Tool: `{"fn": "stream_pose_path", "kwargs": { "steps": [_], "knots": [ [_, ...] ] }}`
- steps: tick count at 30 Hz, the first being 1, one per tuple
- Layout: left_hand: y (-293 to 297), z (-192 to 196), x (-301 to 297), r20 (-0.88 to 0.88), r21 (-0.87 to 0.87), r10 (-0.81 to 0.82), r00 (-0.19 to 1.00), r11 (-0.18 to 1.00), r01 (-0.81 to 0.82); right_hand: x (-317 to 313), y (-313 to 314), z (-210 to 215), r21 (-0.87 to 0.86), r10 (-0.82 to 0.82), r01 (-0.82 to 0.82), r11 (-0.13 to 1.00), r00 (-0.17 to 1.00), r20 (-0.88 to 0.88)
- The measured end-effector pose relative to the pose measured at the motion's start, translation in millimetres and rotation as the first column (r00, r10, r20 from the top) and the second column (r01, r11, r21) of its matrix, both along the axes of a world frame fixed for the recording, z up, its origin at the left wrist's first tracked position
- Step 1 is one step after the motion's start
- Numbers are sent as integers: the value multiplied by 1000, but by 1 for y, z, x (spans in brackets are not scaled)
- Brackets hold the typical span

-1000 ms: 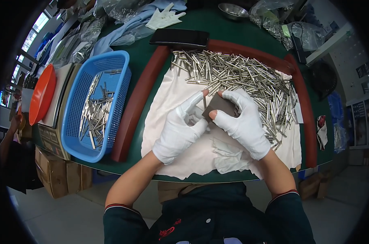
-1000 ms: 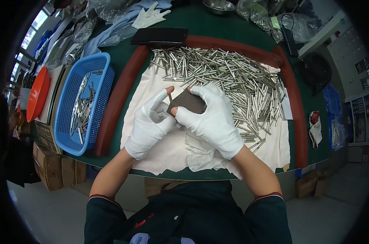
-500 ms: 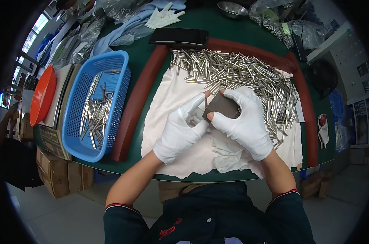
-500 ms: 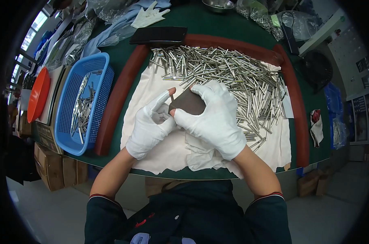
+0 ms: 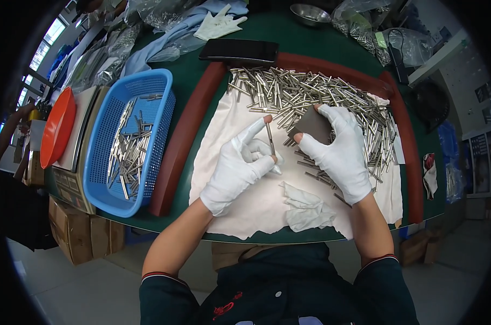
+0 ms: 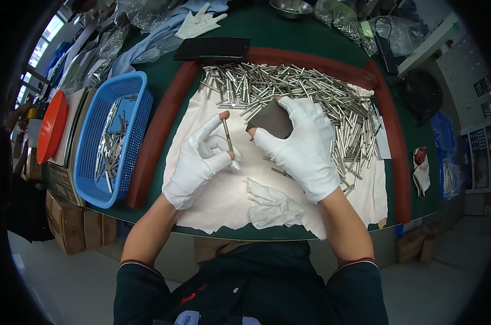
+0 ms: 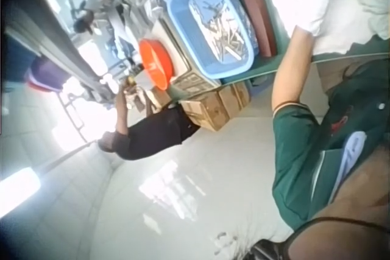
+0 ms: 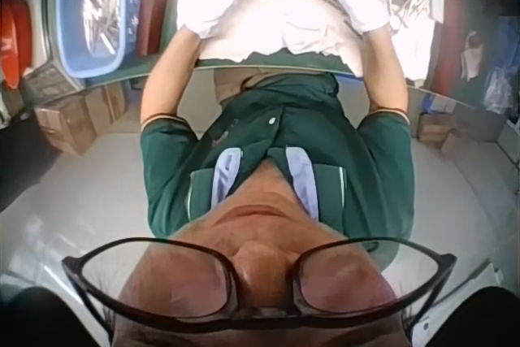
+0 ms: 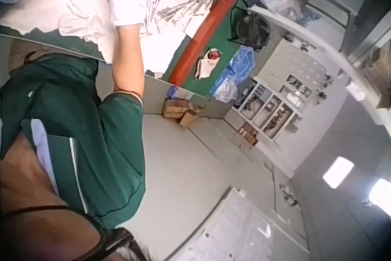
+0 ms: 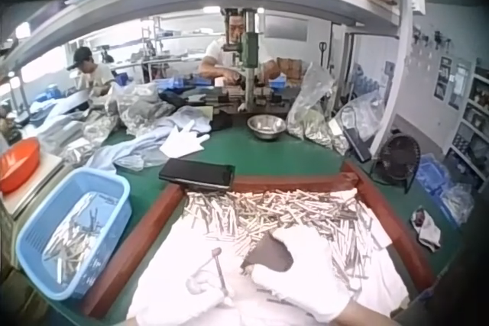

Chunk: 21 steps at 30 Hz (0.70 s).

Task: Picking up small metal pins, wiping them against a cloth-covered block for cleaning or inspection, and placing them in a sorting basket.

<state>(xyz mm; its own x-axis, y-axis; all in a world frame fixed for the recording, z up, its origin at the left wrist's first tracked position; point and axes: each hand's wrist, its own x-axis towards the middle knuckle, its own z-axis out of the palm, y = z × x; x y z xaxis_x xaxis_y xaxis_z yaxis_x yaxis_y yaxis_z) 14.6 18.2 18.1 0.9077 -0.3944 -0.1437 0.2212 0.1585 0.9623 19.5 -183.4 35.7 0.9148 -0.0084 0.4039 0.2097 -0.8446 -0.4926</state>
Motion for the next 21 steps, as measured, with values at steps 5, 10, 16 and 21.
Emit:
{"fn": "stream_pose_path", "kwargs": {
  "steps": [5, 10, 16, 21],
  "knots": [
    [-2, -3, 1, 26, -15, -3, 1000, 1000, 3, -5, 8, -5, 219, 132, -124, 968, 991, -22],
    [-8, -3, -8, 156, 48, 58, 986, 997, -66, -7, 18, -6, 328, 117, -66, 943, 983, -139],
    [-7, -13, -11, 311, 65, 84, 946, 992, -110, -13, 21, -5, 268, 124, -110, 957, 992, -37],
    [-7, -19, -11, 451, 68, 113, 885, 985, -161, -15, 20, -8, 295, 229, -230, 927, 973, 40]
  ]
}}
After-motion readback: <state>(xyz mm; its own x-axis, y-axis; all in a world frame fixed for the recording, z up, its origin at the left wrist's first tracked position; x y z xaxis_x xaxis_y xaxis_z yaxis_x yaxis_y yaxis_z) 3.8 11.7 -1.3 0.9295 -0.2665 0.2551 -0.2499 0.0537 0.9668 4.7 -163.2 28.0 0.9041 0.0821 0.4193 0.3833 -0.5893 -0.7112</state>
